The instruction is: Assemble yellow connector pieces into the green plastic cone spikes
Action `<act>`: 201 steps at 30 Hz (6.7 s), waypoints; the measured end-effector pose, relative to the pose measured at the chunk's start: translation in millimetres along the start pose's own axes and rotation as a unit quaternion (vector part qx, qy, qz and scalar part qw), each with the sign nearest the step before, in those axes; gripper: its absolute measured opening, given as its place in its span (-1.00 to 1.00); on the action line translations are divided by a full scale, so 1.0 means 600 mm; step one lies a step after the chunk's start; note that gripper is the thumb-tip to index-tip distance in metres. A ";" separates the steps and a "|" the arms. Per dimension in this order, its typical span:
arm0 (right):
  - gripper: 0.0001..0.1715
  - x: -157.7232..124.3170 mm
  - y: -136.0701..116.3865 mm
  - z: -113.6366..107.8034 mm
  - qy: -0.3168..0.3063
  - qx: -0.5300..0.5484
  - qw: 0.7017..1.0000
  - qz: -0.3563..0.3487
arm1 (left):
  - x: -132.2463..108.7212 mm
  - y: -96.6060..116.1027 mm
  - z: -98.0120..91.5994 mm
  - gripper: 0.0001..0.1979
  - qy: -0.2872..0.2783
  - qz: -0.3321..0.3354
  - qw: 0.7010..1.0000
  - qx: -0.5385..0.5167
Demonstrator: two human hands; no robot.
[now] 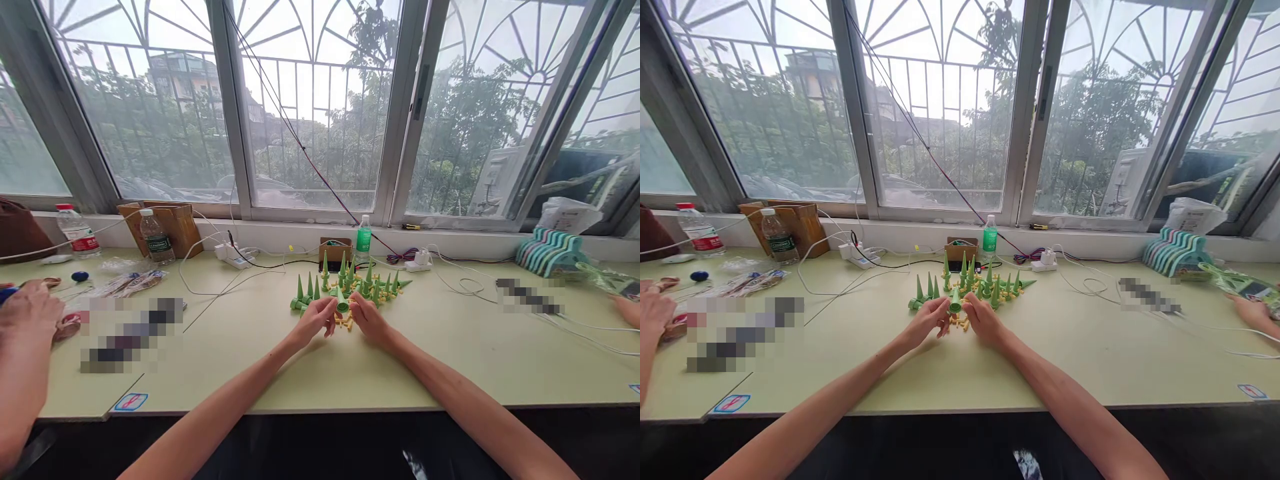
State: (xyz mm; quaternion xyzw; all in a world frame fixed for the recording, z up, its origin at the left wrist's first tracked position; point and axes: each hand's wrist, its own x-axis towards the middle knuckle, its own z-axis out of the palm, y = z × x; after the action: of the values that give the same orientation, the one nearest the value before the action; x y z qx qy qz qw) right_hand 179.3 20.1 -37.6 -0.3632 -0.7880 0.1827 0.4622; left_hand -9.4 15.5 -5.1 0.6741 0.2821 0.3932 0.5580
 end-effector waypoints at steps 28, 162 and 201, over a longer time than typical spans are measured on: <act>-0.71 0.002 0.003 -0.001 -0.017 -0.012 1.000 -0.001 | 0.004 -0.009 -0.004 -0.59 0.000 0.005 1.000 -0.022; -0.59 0.003 0.009 0.011 -0.013 -0.065 0.997 -0.029 | 0.006 -0.032 -0.005 -0.61 0.041 0.063 0.993 0.091; -0.37 0.012 0.000 0.019 0.021 0.082 0.992 0.096 | 0.007 -0.025 0.010 -0.72 0.072 0.114 0.981 0.140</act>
State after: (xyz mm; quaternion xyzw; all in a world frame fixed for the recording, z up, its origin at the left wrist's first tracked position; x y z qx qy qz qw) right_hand 167.1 26.0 -38.9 -0.4017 -0.7221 0.2830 0.4870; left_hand -0.9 19.1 -19.3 0.7436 0.2949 0.4581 0.3876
